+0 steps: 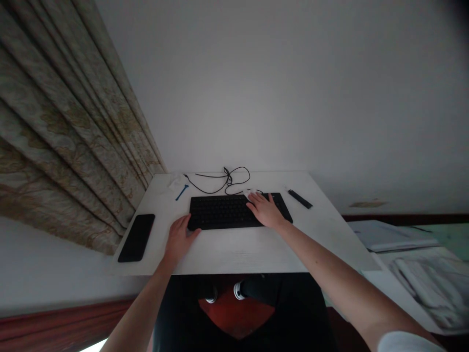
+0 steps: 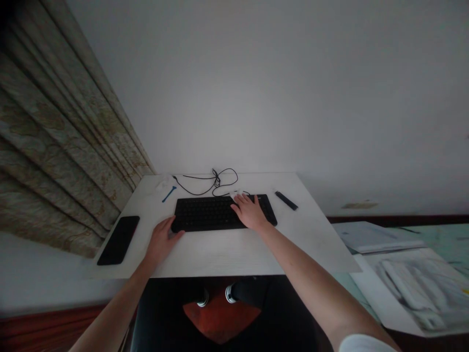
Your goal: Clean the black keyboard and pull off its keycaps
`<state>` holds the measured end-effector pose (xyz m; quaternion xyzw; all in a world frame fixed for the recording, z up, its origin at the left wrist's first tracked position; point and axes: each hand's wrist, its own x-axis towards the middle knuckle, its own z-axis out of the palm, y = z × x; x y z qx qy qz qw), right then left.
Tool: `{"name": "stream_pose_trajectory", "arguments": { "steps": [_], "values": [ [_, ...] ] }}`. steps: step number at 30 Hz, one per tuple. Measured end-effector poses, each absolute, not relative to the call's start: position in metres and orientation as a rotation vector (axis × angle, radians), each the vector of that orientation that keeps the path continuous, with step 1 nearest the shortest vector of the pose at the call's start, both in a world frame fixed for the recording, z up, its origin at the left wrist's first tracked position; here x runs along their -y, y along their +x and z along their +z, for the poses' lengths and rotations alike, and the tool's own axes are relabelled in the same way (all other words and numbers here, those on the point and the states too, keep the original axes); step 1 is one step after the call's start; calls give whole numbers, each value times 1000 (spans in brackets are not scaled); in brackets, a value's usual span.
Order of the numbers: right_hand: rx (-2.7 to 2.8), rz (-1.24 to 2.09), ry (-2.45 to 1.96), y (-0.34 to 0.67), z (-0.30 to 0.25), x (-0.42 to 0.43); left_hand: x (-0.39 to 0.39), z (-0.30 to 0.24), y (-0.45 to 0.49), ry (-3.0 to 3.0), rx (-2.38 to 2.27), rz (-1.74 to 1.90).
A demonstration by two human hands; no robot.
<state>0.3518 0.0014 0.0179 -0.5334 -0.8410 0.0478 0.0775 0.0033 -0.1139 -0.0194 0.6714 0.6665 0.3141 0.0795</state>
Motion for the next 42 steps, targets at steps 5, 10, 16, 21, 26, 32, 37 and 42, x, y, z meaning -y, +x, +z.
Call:
{"name": "stream_pose_trajectory", "arguments": {
  "steps": [5, 10, 16, 21, 26, 32, 37, 42],
  "values": [
    [2460, 121, -1708, 400, 16, -5, 113, -19, 3, 2012, -1998, 933],
    [2379, 140, -1793, 396, 18, -4, 113, -18, 4, 1993, -2002, 946],
    [2443, 300, -1578, 310, 26, 2, 112, -16, 3, 1952, -1972, 987],
    [2540, 400, -1342, 217, 34, 9, 113, -19, 0, 1890, -1946, 1031],
    [2611, 428, -1187, 151, 38, 14, 114, -20, -2, 1786, -1869, 1072],
    [2754, 371, -968, 146, 32, 40, 118, -17, -5, 1574, -1832, 1163],
    [2835, 328, -865, 172, 26, 75, 120, -15, -5, 1487, -1857, 1191],
    [2842, 292, -847, 207, 21, 93, 118, -14, -3, 1631, -1842, 1176]
  ]
}}
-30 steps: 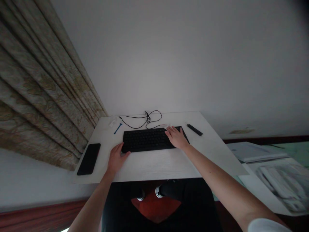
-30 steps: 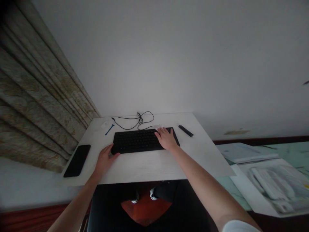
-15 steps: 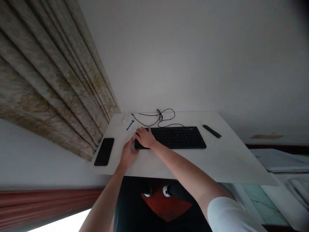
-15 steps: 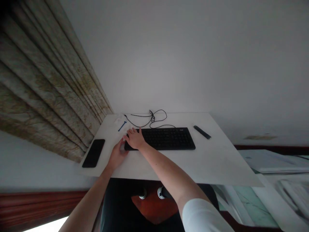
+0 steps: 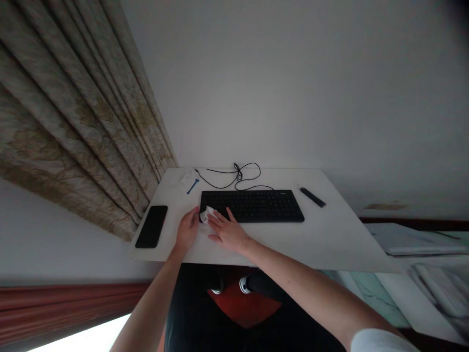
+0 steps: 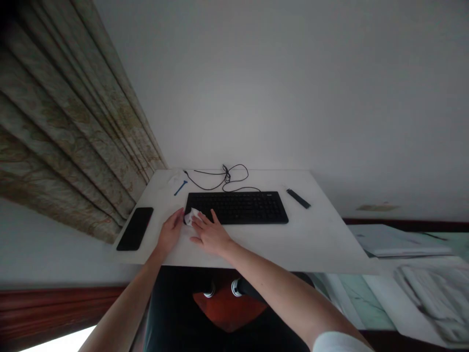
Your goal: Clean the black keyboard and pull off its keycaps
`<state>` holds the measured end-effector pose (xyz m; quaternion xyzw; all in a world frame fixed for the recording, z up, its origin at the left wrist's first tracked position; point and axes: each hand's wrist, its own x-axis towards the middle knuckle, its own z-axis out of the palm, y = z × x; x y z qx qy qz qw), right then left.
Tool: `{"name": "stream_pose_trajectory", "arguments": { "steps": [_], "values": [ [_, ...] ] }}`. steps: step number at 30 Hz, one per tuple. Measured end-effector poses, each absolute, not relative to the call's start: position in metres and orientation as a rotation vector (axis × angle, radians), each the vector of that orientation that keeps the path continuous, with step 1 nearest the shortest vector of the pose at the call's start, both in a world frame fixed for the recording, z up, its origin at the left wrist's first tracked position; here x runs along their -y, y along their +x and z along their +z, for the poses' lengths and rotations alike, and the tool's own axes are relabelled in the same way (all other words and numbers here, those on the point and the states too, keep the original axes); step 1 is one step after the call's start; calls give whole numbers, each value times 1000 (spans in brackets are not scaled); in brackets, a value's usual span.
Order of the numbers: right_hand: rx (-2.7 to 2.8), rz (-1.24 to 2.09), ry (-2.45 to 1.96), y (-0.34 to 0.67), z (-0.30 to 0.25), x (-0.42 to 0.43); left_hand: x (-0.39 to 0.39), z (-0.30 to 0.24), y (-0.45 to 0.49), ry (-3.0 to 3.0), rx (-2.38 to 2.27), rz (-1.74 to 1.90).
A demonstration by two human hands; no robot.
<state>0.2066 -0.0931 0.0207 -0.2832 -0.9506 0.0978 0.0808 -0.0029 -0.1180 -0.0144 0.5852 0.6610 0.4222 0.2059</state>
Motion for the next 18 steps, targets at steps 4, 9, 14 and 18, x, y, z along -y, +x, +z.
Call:
{"name": "stream_pose_trajectory", "arguments": {
  "steps": [4, 9, 14, 18],
  "values": [
    [2787, 252, -1024, 251, 14, 92, 115, -17, -3, 1826, -1868, 1112],
    [2648, 208, -1305, 290, 10, 95, 113, -22, -1, 1991, -1931, 1058],
    [2579, 271, -1363, 249, 14, 106, 115, -20, 7, 2219, -1911, 927],
    [2614, 335, -1210, 207, 19, 108, 117, -19, 9, 2355, -1844, 791]
  ]
}}
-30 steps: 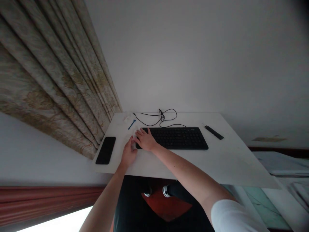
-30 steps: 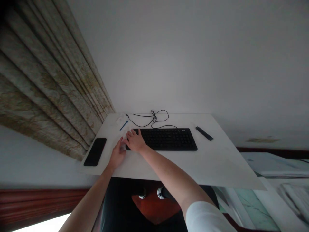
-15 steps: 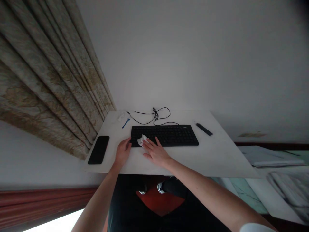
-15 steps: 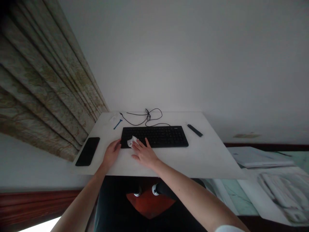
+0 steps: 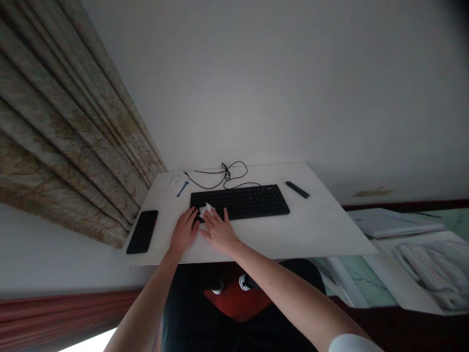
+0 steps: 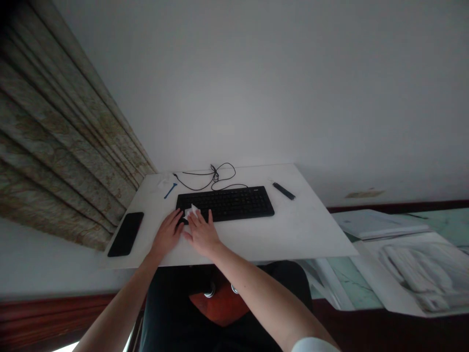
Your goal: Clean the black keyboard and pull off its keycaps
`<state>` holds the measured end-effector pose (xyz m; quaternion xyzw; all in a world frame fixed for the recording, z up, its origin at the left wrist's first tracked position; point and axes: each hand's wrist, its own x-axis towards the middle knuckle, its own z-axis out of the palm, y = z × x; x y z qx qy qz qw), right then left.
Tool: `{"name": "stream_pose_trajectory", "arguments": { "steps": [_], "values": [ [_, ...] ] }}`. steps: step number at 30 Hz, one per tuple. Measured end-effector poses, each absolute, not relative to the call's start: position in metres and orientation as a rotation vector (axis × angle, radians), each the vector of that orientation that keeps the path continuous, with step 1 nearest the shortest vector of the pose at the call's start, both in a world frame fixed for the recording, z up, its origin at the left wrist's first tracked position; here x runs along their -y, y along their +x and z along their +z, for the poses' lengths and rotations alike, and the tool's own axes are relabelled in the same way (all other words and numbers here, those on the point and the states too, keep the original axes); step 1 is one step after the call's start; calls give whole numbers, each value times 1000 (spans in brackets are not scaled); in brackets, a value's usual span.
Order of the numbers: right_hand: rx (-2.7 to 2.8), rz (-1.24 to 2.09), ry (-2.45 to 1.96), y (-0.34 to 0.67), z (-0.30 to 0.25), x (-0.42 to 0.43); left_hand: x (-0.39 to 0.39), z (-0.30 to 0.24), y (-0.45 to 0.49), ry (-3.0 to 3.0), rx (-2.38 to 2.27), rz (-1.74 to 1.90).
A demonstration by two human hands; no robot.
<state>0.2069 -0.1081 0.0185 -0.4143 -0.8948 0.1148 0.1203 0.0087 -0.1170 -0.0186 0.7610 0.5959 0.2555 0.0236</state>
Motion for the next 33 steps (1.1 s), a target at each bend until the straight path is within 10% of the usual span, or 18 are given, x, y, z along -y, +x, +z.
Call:
{"name": "stream_pose_trajectory", "arguments": {
  "steps": [17, 33],
  "values": [
    [2436, 32, -1651, 421, 1, 102, 117, -13, 21, 2617, -1726, 668],
    [2344, 137, -1662, 410, 0, 100, 104, -10, 161, 2615, -1641, 620]
  ]
}}
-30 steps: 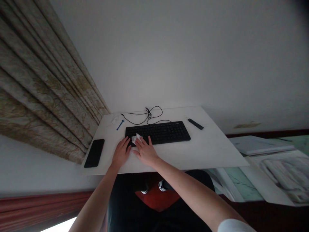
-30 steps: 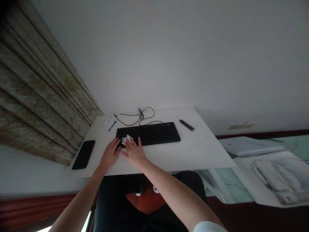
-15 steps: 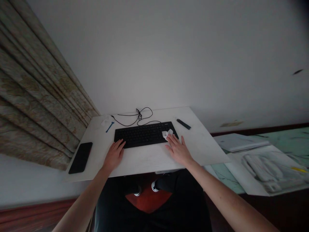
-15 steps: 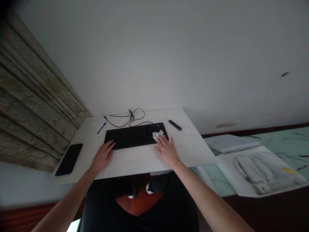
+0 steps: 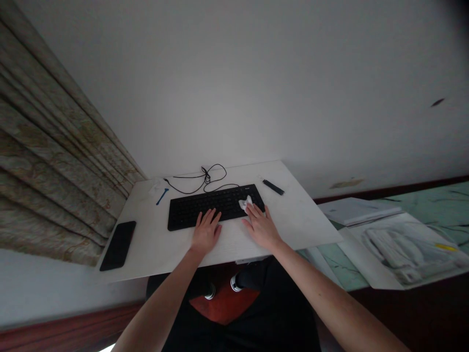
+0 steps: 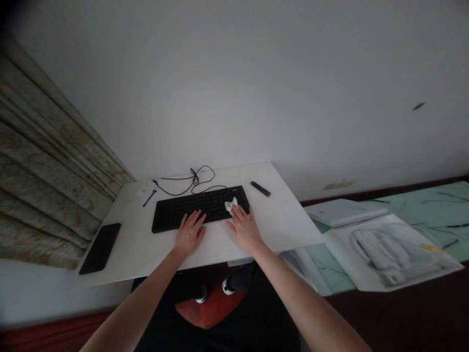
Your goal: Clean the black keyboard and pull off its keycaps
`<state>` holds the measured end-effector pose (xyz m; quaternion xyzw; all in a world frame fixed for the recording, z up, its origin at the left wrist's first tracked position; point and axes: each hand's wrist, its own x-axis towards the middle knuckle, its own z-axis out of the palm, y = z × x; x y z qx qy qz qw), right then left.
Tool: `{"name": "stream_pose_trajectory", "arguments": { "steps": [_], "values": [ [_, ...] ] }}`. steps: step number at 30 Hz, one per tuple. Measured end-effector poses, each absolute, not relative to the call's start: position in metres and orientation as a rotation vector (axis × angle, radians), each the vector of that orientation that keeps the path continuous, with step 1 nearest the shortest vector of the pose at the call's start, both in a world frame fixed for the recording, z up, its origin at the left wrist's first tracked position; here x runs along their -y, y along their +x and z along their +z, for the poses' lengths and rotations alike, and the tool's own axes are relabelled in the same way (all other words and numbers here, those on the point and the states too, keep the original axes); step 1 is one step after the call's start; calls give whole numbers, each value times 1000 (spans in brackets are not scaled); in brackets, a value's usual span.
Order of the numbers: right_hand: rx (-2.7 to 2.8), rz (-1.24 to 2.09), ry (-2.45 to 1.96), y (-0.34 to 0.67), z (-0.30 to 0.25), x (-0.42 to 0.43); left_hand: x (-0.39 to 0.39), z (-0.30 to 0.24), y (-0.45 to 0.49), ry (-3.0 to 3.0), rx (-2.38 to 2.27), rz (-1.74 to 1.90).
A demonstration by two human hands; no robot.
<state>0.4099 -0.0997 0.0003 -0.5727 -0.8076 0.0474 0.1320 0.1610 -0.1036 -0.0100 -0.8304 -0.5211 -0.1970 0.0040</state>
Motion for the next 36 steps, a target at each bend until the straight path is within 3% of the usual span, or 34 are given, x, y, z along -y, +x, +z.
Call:
{"name": "stream_pose_trajectory", "arguments": {
  "steps": [11, 24, 36],
  "values": [
    [2153, 196, -1837, 448, -18, 87, 104, -12, 161, -2592, 1631, -638],
    [2162, 255, -1857, 430, 3, -21, 101, -13, 156, -2575, 1697, -688],
    [2156, 287, -1696, 462, -28, 88, 100, -17, 159, -2528, 1751, -761]
  ]
}}
